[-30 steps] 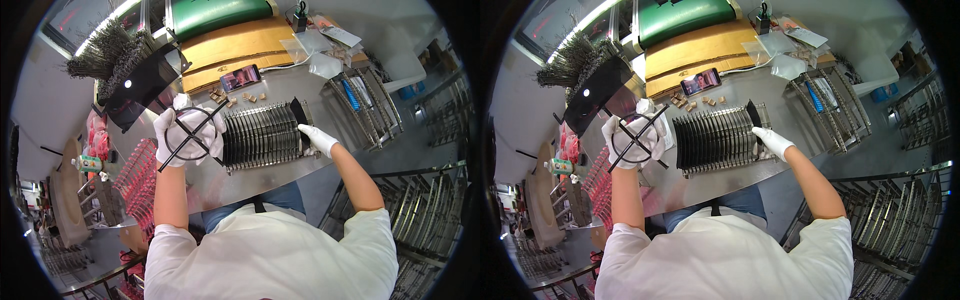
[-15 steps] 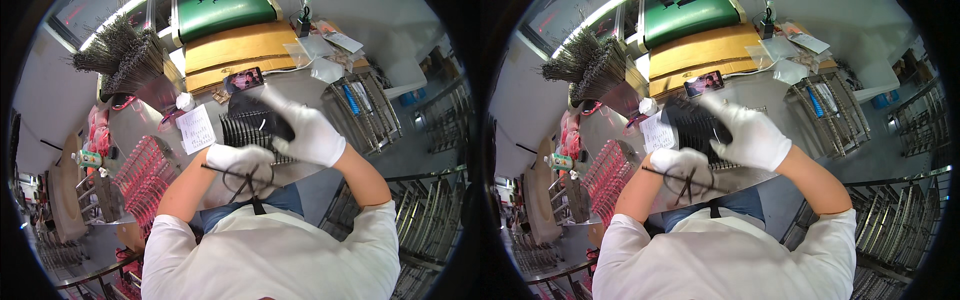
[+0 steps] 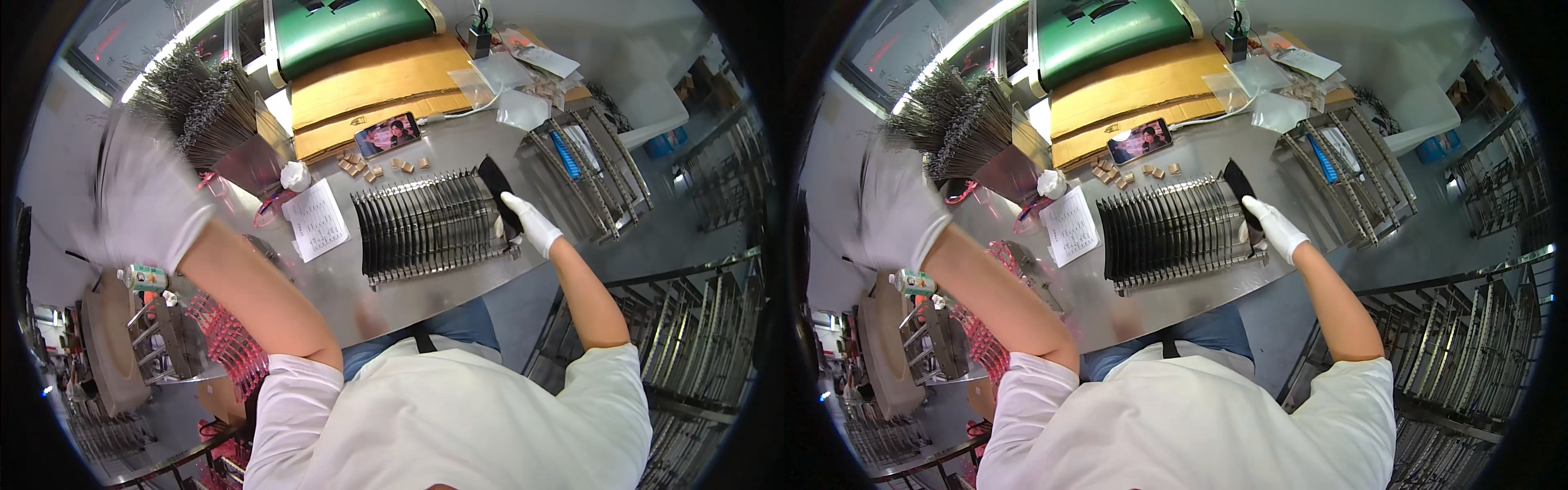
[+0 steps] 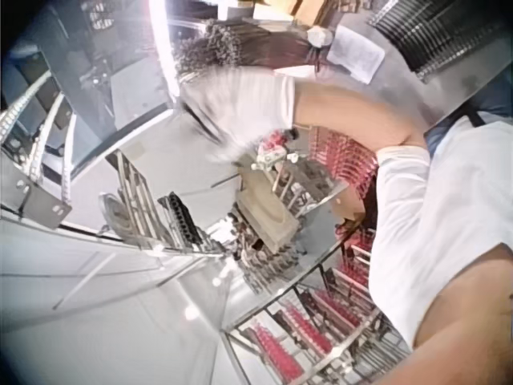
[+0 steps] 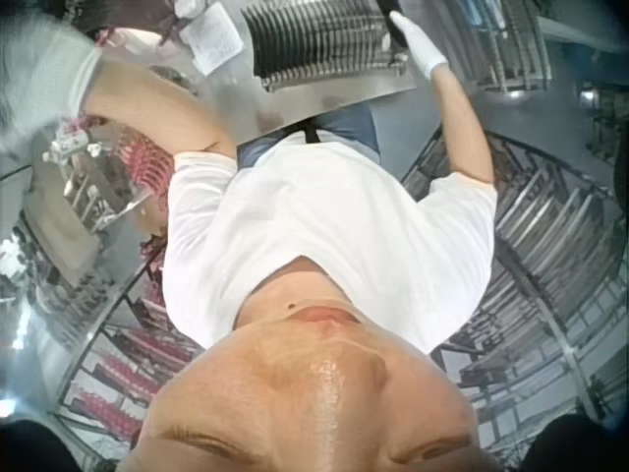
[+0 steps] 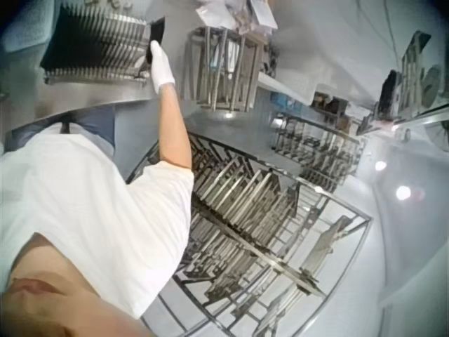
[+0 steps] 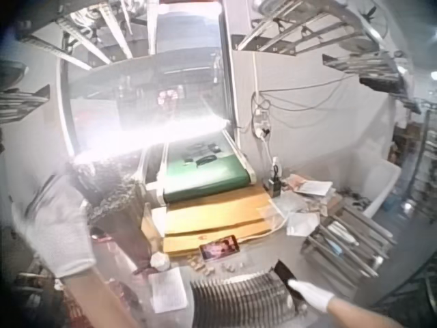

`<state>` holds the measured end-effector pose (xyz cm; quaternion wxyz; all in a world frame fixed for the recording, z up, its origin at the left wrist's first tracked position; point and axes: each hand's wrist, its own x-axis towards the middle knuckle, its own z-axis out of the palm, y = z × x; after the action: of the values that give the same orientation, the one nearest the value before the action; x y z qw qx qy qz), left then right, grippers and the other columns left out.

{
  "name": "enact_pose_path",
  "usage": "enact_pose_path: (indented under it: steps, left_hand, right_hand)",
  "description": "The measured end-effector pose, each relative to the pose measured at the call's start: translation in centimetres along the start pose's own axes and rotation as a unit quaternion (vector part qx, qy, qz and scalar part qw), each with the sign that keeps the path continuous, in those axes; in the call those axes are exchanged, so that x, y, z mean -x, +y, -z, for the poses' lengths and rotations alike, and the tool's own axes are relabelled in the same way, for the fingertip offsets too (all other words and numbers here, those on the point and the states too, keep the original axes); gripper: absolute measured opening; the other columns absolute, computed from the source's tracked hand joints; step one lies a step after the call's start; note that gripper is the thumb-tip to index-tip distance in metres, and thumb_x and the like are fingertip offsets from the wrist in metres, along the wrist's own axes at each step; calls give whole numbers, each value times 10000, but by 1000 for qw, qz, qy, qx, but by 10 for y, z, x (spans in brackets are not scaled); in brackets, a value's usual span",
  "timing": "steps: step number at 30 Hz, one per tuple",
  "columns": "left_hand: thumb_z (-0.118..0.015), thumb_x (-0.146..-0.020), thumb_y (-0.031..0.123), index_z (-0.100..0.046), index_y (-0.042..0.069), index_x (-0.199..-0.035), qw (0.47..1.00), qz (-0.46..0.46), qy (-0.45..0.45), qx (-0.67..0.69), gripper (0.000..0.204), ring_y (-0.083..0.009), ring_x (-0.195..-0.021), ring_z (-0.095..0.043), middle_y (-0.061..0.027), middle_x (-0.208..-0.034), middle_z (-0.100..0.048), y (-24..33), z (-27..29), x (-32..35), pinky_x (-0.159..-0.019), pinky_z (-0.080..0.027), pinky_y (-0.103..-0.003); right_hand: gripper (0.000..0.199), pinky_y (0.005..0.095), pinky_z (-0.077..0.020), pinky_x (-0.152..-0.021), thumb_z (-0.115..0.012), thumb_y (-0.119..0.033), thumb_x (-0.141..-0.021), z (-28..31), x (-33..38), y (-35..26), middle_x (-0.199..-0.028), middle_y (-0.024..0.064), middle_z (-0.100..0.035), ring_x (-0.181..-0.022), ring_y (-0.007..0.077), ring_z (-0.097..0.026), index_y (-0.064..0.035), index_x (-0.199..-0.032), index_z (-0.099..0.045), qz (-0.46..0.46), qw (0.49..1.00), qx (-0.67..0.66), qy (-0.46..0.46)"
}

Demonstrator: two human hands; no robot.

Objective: The person assembles black plastic hangers by inserting them into a metal rack, then handles red plastic hangers and places them onto a nearby rack. The person repeatedly picks up black hangers, aligns them, and inserts them into the rack slots.

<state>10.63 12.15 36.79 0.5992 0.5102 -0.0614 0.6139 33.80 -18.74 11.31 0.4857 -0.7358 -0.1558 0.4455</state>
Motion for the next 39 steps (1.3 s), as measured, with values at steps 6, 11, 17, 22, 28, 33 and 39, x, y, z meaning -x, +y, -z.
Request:
enact_pose_path:
  steps: [6,11,17,22,28,33,39]
  left_hand:
    - [-726,-966,200,-449,-42,-1507,907,236,-333,-104,654,-275,-1209,-638,-234,-1416,-587,-15,-108,26,-999,-515,-353]
    - [-657,-1000,220,-642,6,-1362,867,222,-326,-306,421,-98,-1028,-654,-81,-1205,-727,-34,-38,32,-885,-523,-257]
    - [-630,-1034,185,-608,-17,-1374,748,417,-261,-445,395,-109,-1006,-663,-43,-1141,-714,-23,84,32,-900,-538,-257]
    - [-648,-1026,284,-660,-9,-1320,708,485,-186,-478,415,-73,-888,-633,-13,-1046,-710,-20,234,14,-827,-523,-246]
    - [-608,-1001,350,-713,47,-1230,510,461,-183,-703,394,-202,-807,-694,-95,-1022,-750,-40,389,-44,-766,-540,-344]
    - [-584,-973,439,-742,61,-1152,377,382,-373,-757,446,-327,-958,-725,-153,-1096,-750,-131,551,-64,-882,-562,-413]
    - [-790,-786,260,-652,159,-1243,309,227,34,-923,488,-346,-1090,-678,-164,-1191,-645,-168,469,-70,-926,-571,-434]
  right_hand:
    - [514,269,-486,-486,-434,-522,-1064,-4,-20,10,-770,104,-702,-552,155,-594,-50,-1104,-633,-72,996,15,-57]
    - [531,278,-524,-512,-463,-524,-1056,1,-23,12,-810,123,-709,-568,179,-629,-22,-1138,-617,-66,995,-30,-62]
    - [745,367,-569,-612,-425,-611,-1038,0,-19,5,-835,179,-711,-648,263,-693,25,-1418,-495,-8,979,204,-21]
    - [851,533,-537,-857,-428,-634,-1021,-33,-1,-39,-1005,286,-700,-943,449,-697,-110,-1645,-184,57,843,520,122]
    - [781,498,-393,-1109,-644,-411,-962,-51,-24,-65,-1475,240,-487,-1356,416,-468,-94,-1606,-335,328,742,518,273]
    - [764,497,-151,-1271,-638,-329,-939,-68,-48,-44,-1649,153,-351,-1549,352,-256,-87,-1605,-352,326,728,549,247]
    - [498,397,-307,-1207,-465,-278,-1099,-53,-1,-65,-1549,135,-487,-1428,283,-450,-36,-1534,-451,301,816,355,342]
